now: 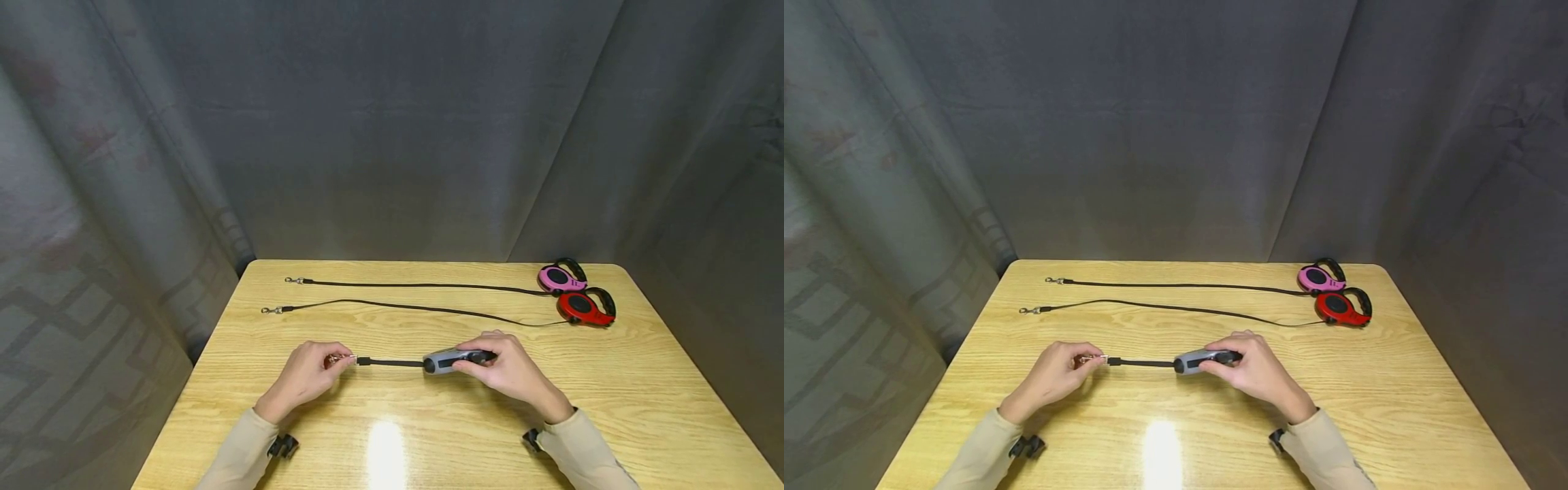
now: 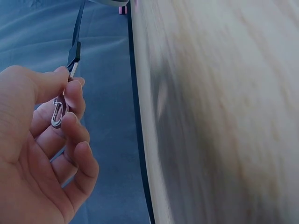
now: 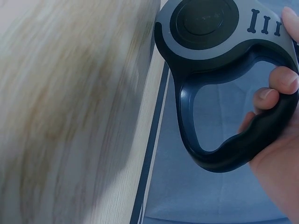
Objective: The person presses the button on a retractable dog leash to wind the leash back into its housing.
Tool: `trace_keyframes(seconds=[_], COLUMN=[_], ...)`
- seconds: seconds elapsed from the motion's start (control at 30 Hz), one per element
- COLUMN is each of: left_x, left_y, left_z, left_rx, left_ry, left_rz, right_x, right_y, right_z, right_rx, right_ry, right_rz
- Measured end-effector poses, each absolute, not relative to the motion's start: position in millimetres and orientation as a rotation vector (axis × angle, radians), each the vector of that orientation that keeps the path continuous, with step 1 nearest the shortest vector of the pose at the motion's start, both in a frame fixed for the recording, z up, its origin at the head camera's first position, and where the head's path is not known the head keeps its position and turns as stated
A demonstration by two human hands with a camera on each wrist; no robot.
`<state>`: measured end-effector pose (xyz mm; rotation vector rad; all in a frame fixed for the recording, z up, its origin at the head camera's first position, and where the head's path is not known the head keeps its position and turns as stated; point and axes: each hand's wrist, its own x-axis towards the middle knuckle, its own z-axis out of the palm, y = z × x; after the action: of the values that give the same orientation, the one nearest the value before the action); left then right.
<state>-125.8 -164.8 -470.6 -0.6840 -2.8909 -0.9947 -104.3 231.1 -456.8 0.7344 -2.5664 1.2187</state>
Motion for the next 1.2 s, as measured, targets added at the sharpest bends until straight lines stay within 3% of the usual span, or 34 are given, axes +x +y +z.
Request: trace_keyframes(seconds=[1.2], left_x=[-125.7], left_y=[-155.2], left_z=[-470.4], left_rx=[-0.754], left_ry=[-2.858], left_rz=[-0.997], right_x=[-107.9], right_y=[221.5], right_z=[-458.4], right_rx=[0.803], right_ry=[-2.496], right_rz=[1.177])
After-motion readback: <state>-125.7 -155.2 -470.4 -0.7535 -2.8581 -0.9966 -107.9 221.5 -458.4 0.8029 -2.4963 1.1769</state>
